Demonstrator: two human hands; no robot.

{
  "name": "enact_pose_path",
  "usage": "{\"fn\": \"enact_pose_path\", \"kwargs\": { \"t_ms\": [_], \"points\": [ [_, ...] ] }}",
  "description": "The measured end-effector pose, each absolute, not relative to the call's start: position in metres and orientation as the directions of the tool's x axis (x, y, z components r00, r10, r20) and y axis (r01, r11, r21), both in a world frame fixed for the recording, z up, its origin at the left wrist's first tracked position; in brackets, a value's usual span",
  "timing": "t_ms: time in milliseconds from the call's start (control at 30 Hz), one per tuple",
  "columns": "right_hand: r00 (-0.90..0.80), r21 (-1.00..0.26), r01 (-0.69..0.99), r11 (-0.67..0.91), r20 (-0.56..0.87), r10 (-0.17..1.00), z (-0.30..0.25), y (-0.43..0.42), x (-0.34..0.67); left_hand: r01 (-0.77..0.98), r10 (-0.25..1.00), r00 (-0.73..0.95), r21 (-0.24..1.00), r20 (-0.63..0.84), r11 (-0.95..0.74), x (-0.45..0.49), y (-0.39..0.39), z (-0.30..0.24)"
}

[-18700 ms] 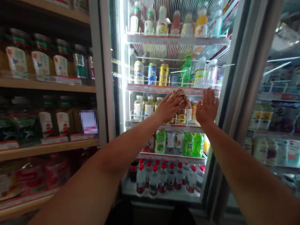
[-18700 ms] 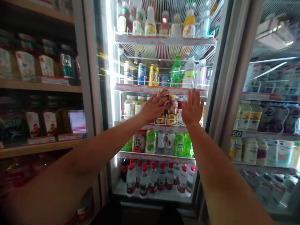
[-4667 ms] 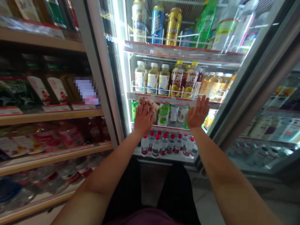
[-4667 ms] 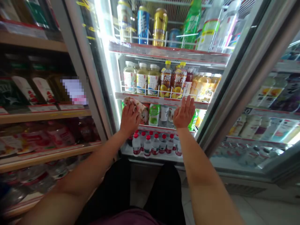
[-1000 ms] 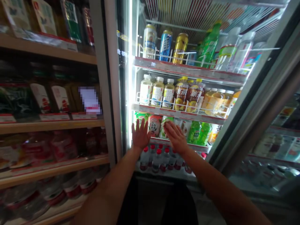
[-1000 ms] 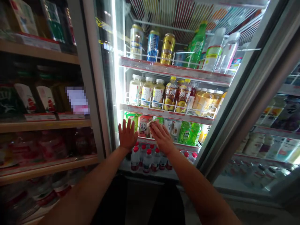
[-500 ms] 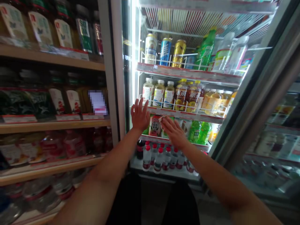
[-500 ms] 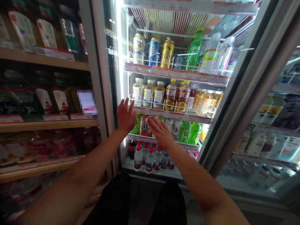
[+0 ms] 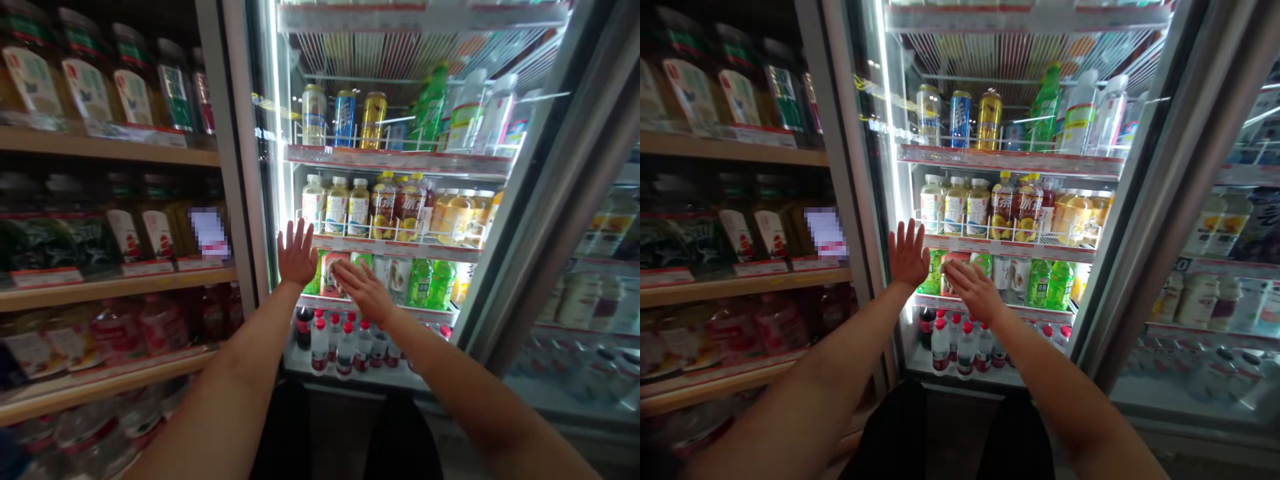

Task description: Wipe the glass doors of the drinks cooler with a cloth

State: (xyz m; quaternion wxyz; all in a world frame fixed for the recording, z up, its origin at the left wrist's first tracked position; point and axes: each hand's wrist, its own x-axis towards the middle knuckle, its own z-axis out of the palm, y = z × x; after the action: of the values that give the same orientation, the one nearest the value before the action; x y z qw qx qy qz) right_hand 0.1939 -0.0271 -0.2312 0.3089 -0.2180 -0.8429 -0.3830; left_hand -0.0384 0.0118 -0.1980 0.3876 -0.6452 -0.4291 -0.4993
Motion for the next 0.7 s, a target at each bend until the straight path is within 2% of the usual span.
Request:
{"fn": "enact_pose_path", "kwargs": {
  "t_ms": [167,367,533,700],
  "points": [
    [-0.59,0.413,0.703,0.579,0.793,0.152,-0.222,-0.024,0.18,0.942,0.16,0.128,-0.069,0.979,-0.33,-0.038,0.013,-0.2],
    [-0.669,0.459,0.637,0.62,0.728,0.148,-0.213,-0.026,0.174,0.934,0.185,0.107,-0.035,0.977,-0.355,-0.037,0.011,-0.199],
    [-0.504,0.342,0.759,0.554,0.847,0.168,-0.202,-0.027,0.177,0.935,0.231,0.085,0.002,0.969,-0.354,-0.037,0.01,-0.199],
    [-0.689,0.48,0.629,0.611,0.708,0.153,-0.216,-0.029,0.178,0.922,0.214,0.089,0.0,0.973,-0.387,-0.037,0.01,-0.201]
  ]
}}
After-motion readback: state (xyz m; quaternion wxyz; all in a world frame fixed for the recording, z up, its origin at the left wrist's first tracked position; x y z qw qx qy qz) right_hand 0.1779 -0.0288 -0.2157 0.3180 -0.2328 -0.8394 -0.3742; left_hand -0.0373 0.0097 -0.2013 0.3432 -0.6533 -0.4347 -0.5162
